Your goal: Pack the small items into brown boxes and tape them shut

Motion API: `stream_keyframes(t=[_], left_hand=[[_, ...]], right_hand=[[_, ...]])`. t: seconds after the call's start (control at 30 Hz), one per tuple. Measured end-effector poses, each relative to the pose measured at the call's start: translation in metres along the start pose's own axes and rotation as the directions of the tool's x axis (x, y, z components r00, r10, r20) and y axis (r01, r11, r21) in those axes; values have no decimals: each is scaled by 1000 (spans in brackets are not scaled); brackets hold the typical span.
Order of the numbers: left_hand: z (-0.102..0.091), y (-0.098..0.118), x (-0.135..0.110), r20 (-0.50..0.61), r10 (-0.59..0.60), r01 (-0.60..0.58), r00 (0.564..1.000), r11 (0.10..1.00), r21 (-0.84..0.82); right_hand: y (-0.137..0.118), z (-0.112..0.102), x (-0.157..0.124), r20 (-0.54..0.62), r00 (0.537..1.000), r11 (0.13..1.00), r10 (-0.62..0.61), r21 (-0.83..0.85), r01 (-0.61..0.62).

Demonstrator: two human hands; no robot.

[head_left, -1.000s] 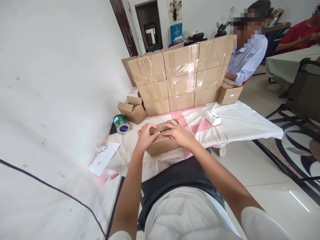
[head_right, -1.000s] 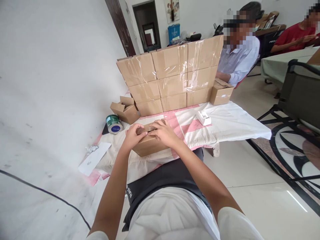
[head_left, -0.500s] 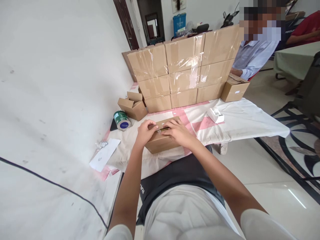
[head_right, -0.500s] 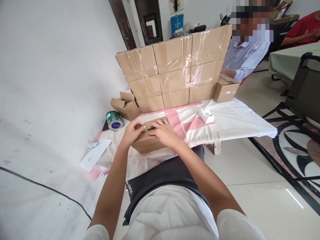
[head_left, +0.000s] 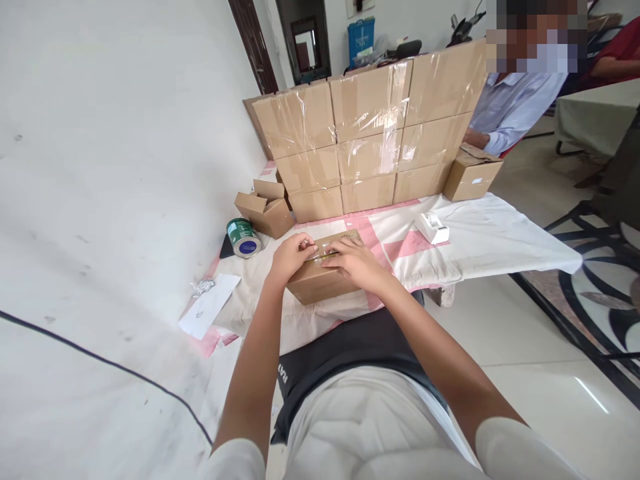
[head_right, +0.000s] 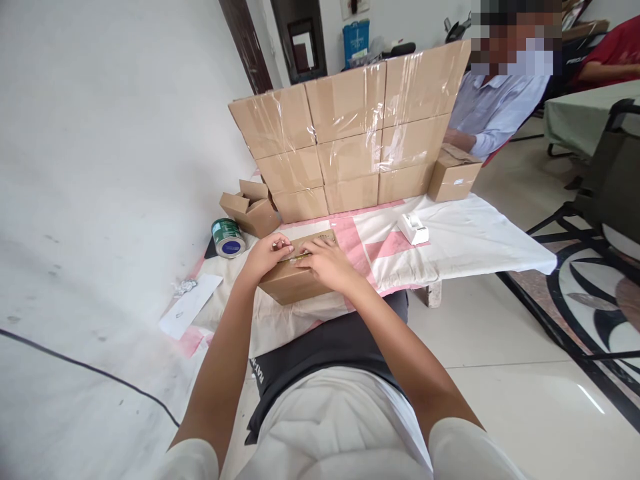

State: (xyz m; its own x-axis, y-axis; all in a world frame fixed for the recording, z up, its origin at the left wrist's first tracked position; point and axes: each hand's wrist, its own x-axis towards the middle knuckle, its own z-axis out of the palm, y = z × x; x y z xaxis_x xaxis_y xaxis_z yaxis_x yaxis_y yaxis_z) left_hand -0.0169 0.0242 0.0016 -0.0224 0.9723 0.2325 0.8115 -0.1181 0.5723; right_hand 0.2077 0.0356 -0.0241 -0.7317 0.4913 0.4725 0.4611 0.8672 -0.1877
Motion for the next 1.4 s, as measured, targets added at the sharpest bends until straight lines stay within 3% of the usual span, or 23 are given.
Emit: stream_keyframes(t=[0.47, 0.7, 0.83, 0.93, 1.03, 1.13, 1.23, 1.4], left_hand=[[2, -5, 9, -55, -44, 46, 998, 998, 35], [-1, -6, 5, -68, 16, -22, 998, 996, -88], [-7, -14, -6, -175, 29, -62, 984, 980, -188], [-9, -31, -21, -314, -56, -30, 948, 964, -264], [-4, -53, -38, -352, -168, 26, 921, 927, -375], [10, -69, -50, -307, -235, 64, 922, 876, -477], [27, -78, -55, -266, -277, 87, 923, 825, -559], [51, -92, -48, -230, -334, 110, 914, 750, -652]], right_hand=[[1, 1, -2, -30, 1000, 1000, 8, 25, -7], [-6, -5, -3, -60, 998, 998, 32, 62, -28], [-3, -15, -9, -165, 981, 981, 102, 178, -72], [21, -13, -22, -190, 953, 914, 234, 378, -149], [50, -4, -37, 12, 942, 702, 335, 664, -258], [66, 5, -46, 202, 928, 512, 312, 787, -343], [68, 10, -51, 175, 929, 506, 326, 798, -329], [67, -5, -70, 10, 907, 626, 421, 720, -299]])
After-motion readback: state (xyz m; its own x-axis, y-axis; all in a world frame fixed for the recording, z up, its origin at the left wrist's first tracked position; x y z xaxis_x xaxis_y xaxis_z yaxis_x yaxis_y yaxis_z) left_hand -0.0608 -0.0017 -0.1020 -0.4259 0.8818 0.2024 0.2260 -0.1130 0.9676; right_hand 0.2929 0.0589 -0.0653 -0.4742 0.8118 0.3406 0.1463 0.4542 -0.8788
